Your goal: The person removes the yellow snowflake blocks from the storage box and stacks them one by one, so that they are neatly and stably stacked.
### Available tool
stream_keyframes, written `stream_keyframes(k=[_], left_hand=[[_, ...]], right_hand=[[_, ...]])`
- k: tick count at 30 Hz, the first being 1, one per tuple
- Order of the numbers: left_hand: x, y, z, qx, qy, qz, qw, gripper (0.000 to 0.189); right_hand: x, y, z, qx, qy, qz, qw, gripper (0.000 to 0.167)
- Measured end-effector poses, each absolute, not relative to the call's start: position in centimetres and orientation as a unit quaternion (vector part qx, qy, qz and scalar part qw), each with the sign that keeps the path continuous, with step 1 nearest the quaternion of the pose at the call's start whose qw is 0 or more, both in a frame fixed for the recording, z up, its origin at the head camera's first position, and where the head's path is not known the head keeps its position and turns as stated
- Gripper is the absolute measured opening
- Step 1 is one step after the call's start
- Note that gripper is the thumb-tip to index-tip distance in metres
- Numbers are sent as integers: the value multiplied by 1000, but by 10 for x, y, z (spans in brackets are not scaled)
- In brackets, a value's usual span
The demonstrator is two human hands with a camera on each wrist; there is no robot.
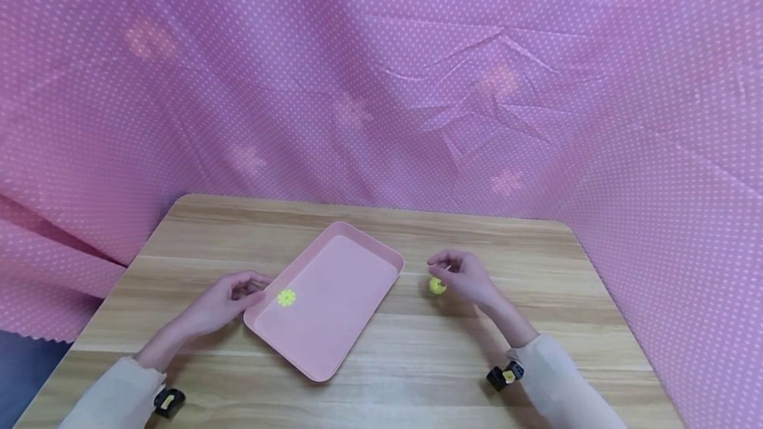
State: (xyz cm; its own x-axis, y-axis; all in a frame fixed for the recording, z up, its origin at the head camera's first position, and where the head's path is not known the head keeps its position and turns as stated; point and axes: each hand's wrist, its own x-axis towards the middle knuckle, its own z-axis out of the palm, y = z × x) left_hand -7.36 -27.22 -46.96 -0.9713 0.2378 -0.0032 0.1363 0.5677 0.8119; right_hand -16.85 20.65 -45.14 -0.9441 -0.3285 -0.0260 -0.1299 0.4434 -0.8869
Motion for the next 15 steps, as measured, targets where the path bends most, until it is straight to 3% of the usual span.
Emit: stream_keyframes(k=[15], left_hand=[[-73, -273, -470, 101, 885, 452, 57, 30]], right_hand=[[-156, 121, -440, -256, 838, -474, 82, 22]])
